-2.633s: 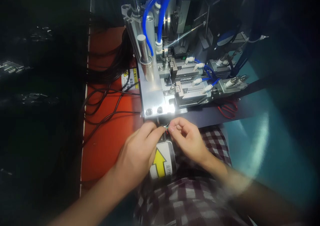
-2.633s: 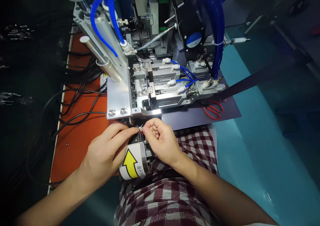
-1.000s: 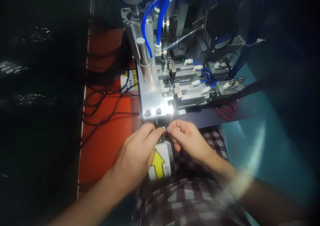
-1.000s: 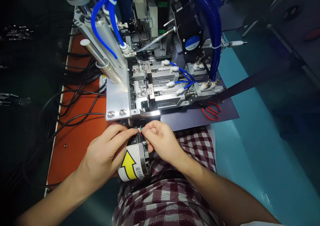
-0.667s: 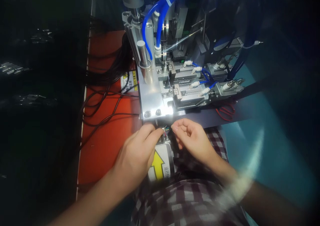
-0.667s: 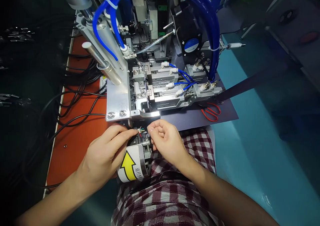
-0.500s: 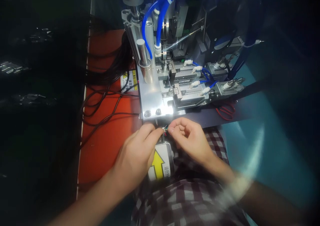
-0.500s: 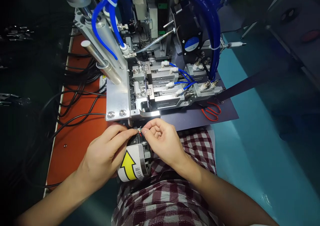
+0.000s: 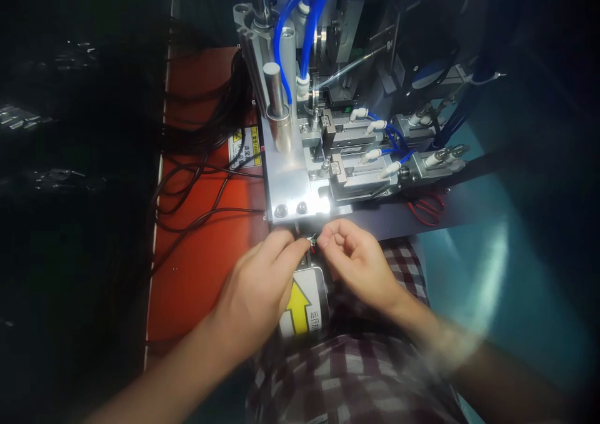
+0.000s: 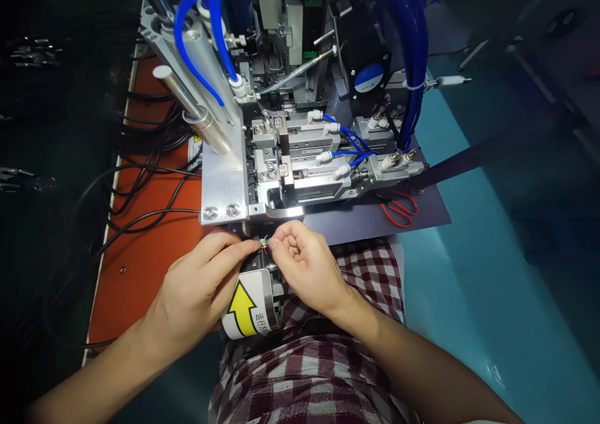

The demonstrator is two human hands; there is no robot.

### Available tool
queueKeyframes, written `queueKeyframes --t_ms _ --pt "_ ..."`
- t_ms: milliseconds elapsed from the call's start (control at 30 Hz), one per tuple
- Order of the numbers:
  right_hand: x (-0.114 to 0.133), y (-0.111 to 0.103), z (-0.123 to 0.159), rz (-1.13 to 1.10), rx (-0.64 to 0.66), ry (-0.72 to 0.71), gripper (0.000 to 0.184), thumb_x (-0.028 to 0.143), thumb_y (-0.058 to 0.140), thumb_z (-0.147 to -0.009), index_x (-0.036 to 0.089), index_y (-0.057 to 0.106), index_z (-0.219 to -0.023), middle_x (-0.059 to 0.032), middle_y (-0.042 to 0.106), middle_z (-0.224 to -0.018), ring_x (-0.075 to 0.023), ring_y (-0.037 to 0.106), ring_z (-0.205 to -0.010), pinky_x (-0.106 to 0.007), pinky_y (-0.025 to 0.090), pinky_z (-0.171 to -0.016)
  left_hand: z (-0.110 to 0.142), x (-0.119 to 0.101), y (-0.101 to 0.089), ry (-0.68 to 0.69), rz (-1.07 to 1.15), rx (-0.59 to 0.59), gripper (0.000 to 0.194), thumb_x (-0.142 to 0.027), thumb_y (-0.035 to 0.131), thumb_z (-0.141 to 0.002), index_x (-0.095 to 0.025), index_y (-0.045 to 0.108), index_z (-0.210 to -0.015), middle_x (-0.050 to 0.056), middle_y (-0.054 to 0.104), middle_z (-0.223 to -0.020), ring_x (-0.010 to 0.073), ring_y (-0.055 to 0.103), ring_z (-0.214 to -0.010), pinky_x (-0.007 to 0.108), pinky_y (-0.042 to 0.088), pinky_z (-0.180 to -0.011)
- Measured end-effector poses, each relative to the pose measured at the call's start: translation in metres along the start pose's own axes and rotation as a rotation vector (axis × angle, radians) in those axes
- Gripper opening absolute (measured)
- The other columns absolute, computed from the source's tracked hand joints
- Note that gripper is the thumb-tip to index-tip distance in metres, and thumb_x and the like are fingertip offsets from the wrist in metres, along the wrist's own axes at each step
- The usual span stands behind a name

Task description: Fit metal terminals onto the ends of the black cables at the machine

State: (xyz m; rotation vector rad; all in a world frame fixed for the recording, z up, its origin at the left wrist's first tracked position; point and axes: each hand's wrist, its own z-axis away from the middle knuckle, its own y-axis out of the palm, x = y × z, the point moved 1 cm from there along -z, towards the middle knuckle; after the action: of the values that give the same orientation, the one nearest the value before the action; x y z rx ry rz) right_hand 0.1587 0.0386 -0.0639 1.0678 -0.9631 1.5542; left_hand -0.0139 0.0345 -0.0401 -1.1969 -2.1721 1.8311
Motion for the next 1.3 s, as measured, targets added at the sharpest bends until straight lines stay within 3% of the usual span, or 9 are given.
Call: queueKeyframes --t_ms 233,533,900,1300 --pt "0.002 -0.001 0.000 0.017 0.020 -0.043 0.014 0.030 0.053 -0.091 0.020 0.051 -0.081 0.0063 0.043 -0.057 -0.0084 0.038 -0.048 -0.022 0.031 -0.044 0.000 -0.001 0.000 0.014 -0.001 -0.015 0.030 0.000 0.045 -0.084 -0.007 0.064 -0.106 0.008 0.061 -0.083 0.0166 0.062 -0.071 0.026 0.054 -0.060" --pt "0.003 -0.001 -0.001 0.046 0.014 -0.029 0.016 0.033 0.052 -0.091 0.021 0.051 -0.081 0.0057 0.043 -0.057 -0.0095 0.039 -0.048 -0.023 0.032 -0.044 0.000 0.000 0.001 0.002 0.001 -0.002 0.031 -0.001 0.043 -0.084 -0.011 0.063 -0.107 0.007 0.061 -0.084 0.0151 0.061 -0.072 0.025 0.054 -0.061" --pt "0.007 0.003 0.000 0.155 -0.082 -0.098 0.012 0.023 0.052 -0.089 0.020 0.051 -0.079 0.0048 0.048 -0.062 -0.0097 0.044 -0.053 -0.023 0.035 -0.050 0.000 -0.001 0.001 -0.005 0.025 -0.004 0.028 -0.002 0.046 -0.085 -0.007 0.065 -0.105 0.008 0.060 -0.083 0.0159 0.060 -0.071 0.025 0.053 -0.061" --pt "0.010 0.004 0.002 0.254 -0.102 -0.100 0.014 0.025 0.050 -0.091 0.020 0.049 -0.078 0.0046 0.049 -0.061 -0.0097 0.045 -0.052 -0.023 0.036 -0.050 0.000 -0.002 0.000 0.001 0.014 -0.003 0.027 -0.001 0.046 -0.085 -0.008 0.066 -0.102 0.008 0.060 -0.082 0.0159 0.060 -0.070 0.025 0.053 -0.060"
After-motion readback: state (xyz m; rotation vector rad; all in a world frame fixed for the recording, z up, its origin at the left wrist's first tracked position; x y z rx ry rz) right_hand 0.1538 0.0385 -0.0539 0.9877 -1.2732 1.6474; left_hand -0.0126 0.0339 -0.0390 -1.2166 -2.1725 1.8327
